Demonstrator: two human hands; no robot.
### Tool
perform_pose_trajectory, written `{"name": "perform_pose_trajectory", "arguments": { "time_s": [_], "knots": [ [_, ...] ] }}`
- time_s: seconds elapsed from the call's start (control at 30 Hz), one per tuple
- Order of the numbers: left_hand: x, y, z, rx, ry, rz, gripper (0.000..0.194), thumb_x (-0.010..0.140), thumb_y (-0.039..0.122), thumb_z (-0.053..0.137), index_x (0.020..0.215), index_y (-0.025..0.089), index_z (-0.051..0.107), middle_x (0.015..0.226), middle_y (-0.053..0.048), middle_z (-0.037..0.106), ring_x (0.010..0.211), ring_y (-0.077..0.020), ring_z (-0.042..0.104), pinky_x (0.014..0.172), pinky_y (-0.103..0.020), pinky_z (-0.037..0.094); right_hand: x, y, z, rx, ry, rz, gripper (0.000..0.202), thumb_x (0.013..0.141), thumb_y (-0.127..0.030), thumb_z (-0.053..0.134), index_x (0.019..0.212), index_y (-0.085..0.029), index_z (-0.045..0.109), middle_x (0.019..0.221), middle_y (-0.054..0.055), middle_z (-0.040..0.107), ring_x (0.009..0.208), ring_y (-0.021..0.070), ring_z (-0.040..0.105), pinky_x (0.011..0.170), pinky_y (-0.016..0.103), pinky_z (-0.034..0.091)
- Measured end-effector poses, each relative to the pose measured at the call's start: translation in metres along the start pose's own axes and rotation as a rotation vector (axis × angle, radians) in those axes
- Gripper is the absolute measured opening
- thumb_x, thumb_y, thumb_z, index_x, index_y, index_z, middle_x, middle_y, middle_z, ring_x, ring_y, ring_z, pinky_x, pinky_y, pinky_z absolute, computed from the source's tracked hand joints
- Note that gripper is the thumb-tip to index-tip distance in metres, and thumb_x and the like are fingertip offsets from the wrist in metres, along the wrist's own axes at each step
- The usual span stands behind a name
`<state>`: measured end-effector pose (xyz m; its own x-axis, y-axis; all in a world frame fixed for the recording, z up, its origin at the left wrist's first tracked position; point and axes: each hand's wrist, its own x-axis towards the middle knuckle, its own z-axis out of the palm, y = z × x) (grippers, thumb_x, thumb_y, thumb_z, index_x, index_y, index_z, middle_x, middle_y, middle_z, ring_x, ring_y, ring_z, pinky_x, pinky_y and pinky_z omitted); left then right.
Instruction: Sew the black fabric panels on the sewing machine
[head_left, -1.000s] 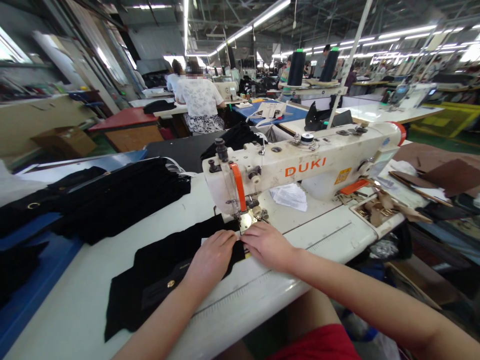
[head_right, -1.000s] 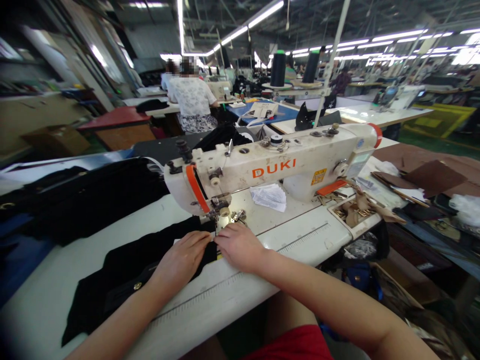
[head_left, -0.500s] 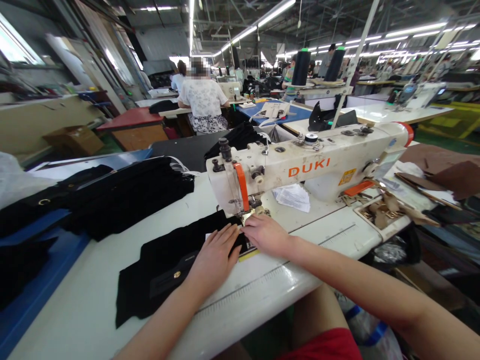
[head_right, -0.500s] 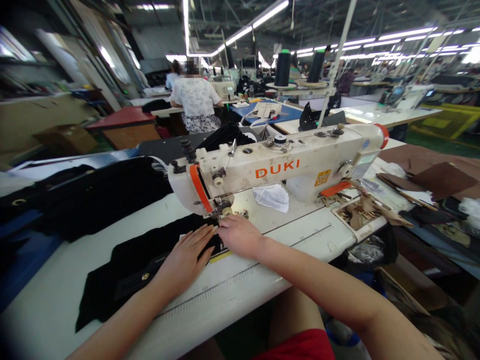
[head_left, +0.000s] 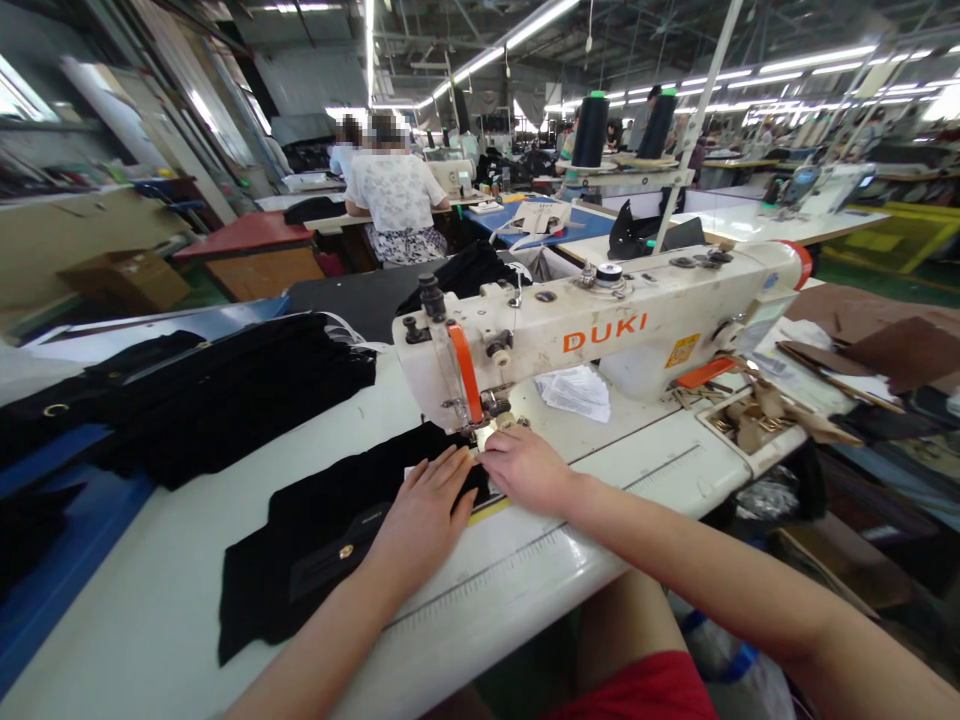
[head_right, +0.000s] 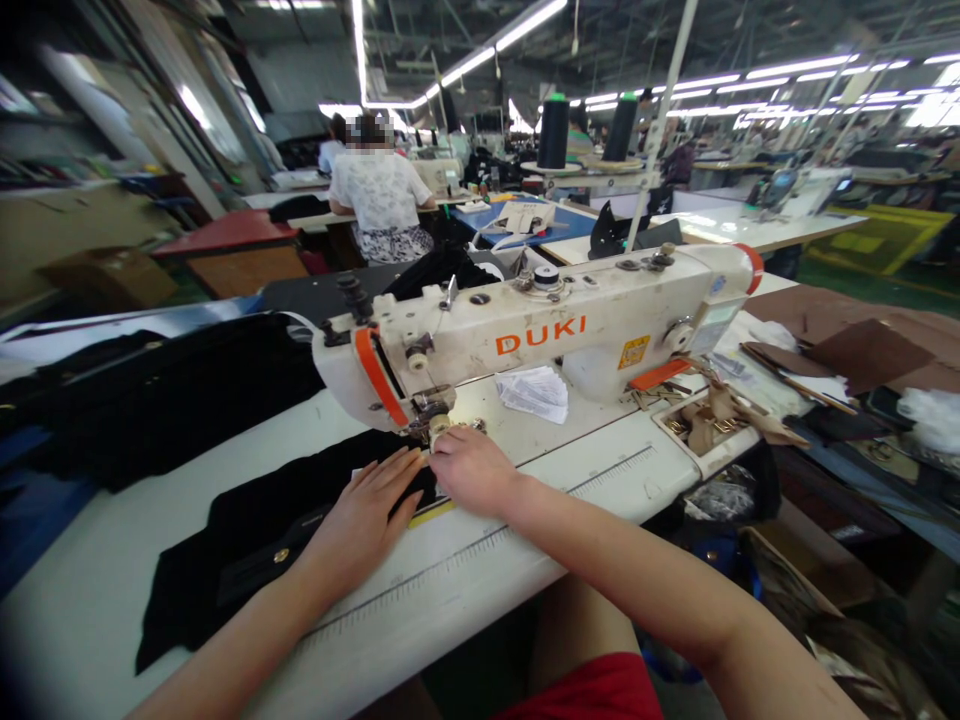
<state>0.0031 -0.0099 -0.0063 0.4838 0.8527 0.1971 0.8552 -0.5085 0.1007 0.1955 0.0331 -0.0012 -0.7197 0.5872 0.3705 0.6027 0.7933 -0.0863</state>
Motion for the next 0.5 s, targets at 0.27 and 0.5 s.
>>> {"name": "perform_pose_trajectory", "arguments": {
  "time_s": [0.27,0.5],
  "knots": [
    [0.007,-0.003,-0.0002,0.011,0.013,0.011,0.044,0.096,0.031,0.037,0.131,0.014,0.055,0.137,-0.015,0.057,0.133,-0.0266,0.046,0.107,-0.051,0.039,0.0022,0.0004,-0.0007,0.015,-0.014,0.036,0.021,0.095,-0.015,0.048,0.09,-0.012,0.068,0.089,0.01,0.063,0.085,0.0207,0.052,0.081,0.033,0.041],
    [0.0083,-0.0024,0.0002,0.024,0.033,0.012,0.043,0.095,0.031,0.038,0.13,0.015,0.056,0.136,-0.014,0.058,0.131,-0.0275,0.048,0.106,-0.051,0.04,0.0034,0.0,-0.0012,0.012,-0.021,0.047,0.018,0.094,-0.015,0.05,0.091,-0.011,0.067,0.089,0.009,0.062,0.086,0.0211,0.052,0.081,0.033,0.041]
  ]
}}
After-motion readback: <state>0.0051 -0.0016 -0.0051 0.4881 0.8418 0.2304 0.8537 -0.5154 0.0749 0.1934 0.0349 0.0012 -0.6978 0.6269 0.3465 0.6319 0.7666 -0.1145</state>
